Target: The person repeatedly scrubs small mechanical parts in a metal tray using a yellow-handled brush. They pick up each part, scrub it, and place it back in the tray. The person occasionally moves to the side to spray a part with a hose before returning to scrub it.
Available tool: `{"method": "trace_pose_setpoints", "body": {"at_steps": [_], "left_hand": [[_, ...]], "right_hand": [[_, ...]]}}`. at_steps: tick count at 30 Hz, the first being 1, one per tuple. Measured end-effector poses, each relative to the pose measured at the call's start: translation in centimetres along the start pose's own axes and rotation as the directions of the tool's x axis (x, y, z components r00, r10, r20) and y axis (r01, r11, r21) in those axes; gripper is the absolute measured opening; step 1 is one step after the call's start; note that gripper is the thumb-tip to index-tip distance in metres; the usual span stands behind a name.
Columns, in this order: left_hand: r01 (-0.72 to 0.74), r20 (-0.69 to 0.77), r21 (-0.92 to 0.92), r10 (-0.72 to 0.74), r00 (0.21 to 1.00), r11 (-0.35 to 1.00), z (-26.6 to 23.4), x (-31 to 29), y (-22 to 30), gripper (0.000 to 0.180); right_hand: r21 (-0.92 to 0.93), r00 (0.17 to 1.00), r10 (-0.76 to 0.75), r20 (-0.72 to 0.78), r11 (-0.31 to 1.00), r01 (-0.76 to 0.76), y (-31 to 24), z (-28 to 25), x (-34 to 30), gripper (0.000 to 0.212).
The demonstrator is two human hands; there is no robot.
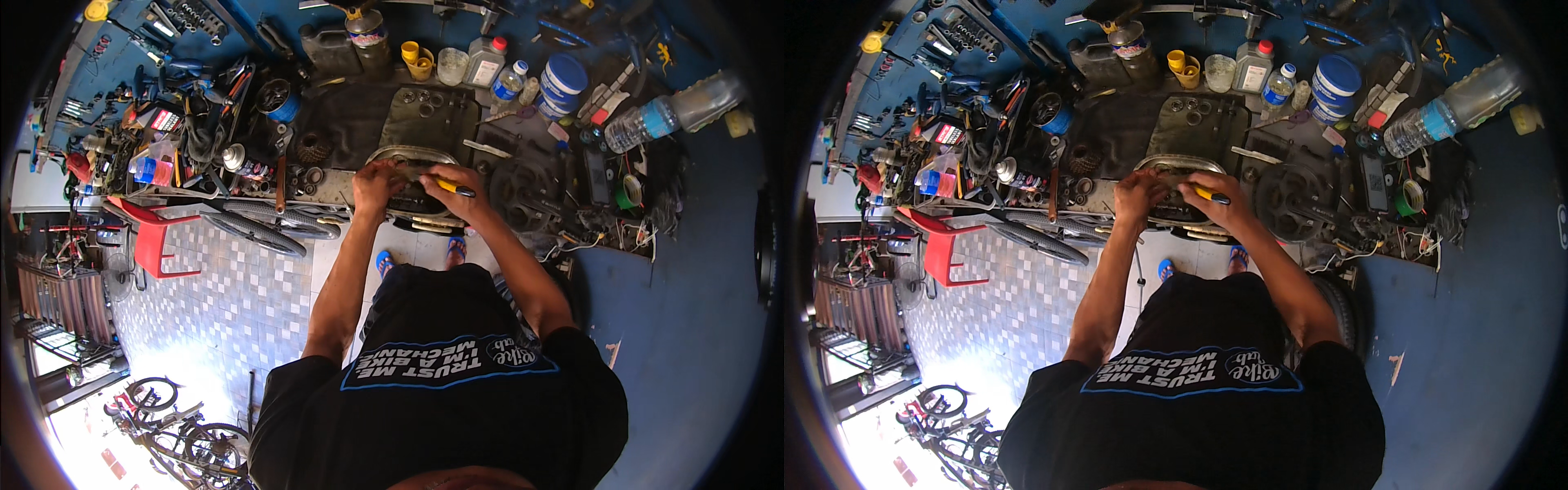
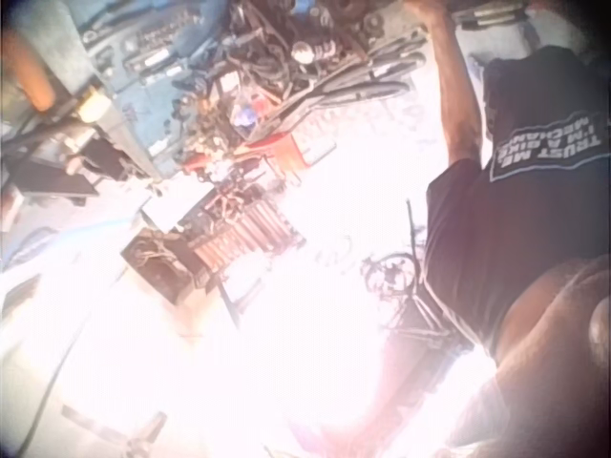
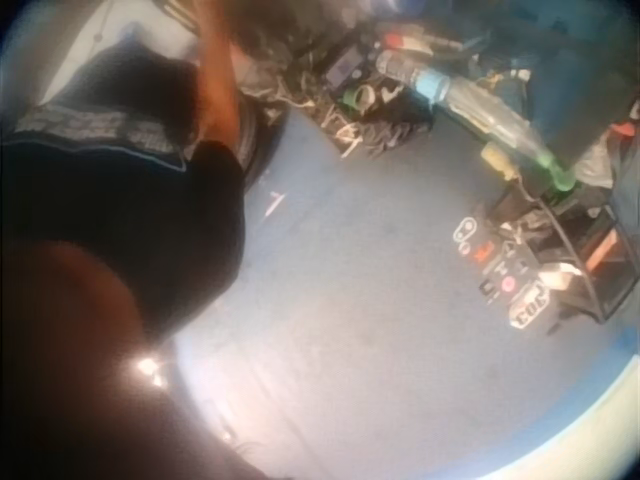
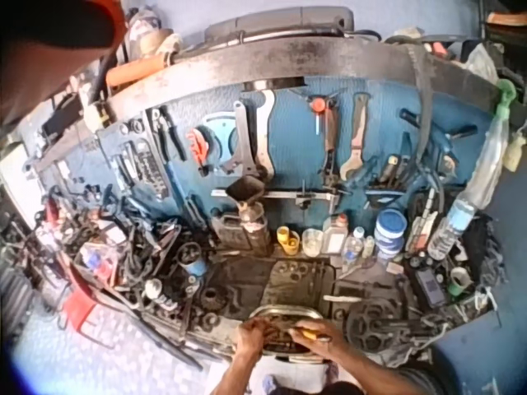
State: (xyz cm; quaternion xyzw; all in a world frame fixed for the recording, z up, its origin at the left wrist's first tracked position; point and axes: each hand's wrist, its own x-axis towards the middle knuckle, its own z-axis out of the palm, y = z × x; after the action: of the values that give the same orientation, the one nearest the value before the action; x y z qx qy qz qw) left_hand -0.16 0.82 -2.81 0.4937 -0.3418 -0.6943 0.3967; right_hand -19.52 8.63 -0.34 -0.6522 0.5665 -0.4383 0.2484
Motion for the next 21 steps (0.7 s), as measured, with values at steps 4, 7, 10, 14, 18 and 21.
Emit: {"method": "trace_pose_setpoints", "body": {"at_steps": [4, 7, 10, 14, 18, 21], "left_hand": [[-0.053, 0.039, -0.004, 0.053, 0.998, 0.999, -1.2, 0.8, -0.7, 0.020], [-0.104, 0.074, 0.029, 0.101, 0.992, 0.994, -1.0, 1.1, -0.9, 0.023], [-0.058, 0.101, -0.009, 0.059, 0.993, 0.998, -0.5, 0.8, -0.4, 0.025], [-0.100, 0.185, 0.029, 0.093, 0.978, 0.995, -0.9, 0.4, -0.3, 0.022], [-0.168, 0.217, 0.154, 0.132, 0.967, 0.974, -1.4, 0.6, -0.9, 0.023], [-0.202, 0.290, 0.393, 0.087, 0.953, 0.897, -1.6, 0.5, -0.2, 0.019]], "right_hand": [[-0.051, 0.988, 0.151, 0.026, 0.988, -0.149, 1.0, -1.2, -0.6, 0.023], [-0.001, 0.991, 0.121, 0.062, 0.993, -0.121, 1.7, -1.0, -1.9, 0.028], [0.013, 0.997, -0.043, 0.057, 0.999, 0.043, 1.9, -0.7, -2.8, 0.033], [-0.290, 0.991, 0.057, 0.125, 0.957, -0.019, 0.8, -1.9, -2.7, 0.027], [0.014, 0.965, 0.262, 0.025, 0.965, -0.262, 0.2, -1.7, -0.1, 0.031], [0.249, 0.963, 0.263, 0.065, 0.930, -0.271, -2.8, -1.0, 1.5, 0.033]]}}
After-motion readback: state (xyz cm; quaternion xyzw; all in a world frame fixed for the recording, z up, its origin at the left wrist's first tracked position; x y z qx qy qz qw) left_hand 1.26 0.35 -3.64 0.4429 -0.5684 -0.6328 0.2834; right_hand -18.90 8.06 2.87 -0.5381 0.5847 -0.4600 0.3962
